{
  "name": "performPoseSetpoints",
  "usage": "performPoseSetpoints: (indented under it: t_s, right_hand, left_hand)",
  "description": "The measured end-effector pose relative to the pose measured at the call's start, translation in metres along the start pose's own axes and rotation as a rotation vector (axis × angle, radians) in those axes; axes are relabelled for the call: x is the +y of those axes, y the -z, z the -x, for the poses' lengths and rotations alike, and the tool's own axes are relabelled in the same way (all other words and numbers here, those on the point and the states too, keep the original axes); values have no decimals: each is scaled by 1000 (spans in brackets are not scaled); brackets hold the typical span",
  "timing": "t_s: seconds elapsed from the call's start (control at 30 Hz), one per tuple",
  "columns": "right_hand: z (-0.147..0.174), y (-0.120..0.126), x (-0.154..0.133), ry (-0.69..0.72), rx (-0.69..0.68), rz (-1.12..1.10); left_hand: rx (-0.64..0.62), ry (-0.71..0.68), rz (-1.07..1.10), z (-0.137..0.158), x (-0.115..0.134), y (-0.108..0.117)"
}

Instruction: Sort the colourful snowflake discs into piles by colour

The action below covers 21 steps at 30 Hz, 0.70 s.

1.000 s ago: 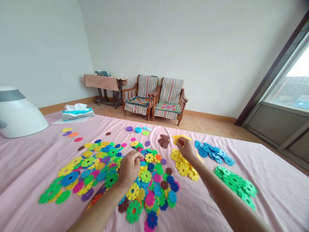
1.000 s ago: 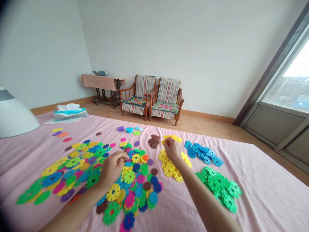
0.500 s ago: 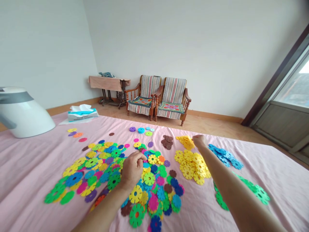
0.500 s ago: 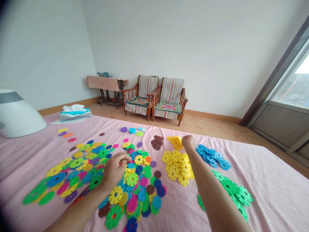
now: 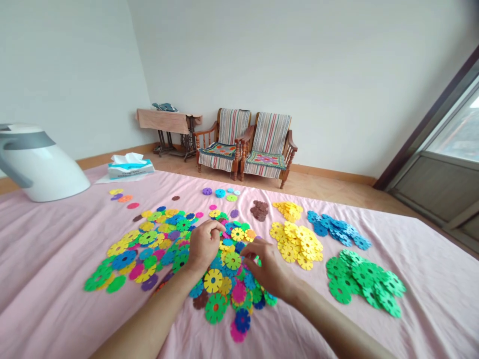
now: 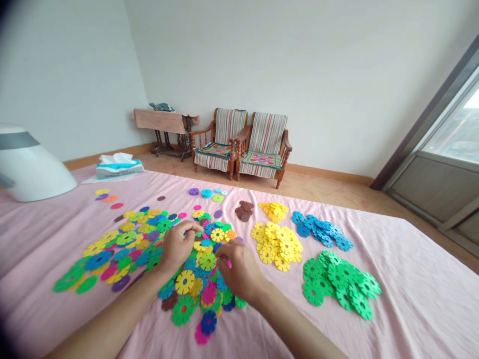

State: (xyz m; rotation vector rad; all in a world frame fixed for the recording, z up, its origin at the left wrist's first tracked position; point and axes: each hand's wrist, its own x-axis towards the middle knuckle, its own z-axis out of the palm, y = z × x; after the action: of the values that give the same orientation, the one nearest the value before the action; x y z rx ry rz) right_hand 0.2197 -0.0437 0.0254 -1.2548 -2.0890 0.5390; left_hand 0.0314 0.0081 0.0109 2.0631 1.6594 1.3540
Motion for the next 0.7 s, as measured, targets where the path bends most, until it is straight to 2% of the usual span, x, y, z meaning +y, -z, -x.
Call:
performPoseSetpoints:
  t_s: [0.17,0.4,0.47,0.57,0.63,0.7]
  right_hand:
    - [17,-18,-31,67,-78,78]
    - [22,-25,-40,8,-124,124]
    - [22,-26,-39,-22,-103,71]
    - [19,-22,-33,-81,-108,-126]
    - [12,-13,-21,-127,-103,-258]
    - [-1,2,0,-201,-19,-282]
  left_hand:
    - [39,47,-16,-6,-9,5]
    - [29,57,-33,-6,-14,0]
    - [23,54,-34,-5,-14,-1]
    - [17,48,-34,-5,-15,-1]
    - [14,46,-34,-5,-15,-1]
    - [12,45,-35,-6,-16,-1]
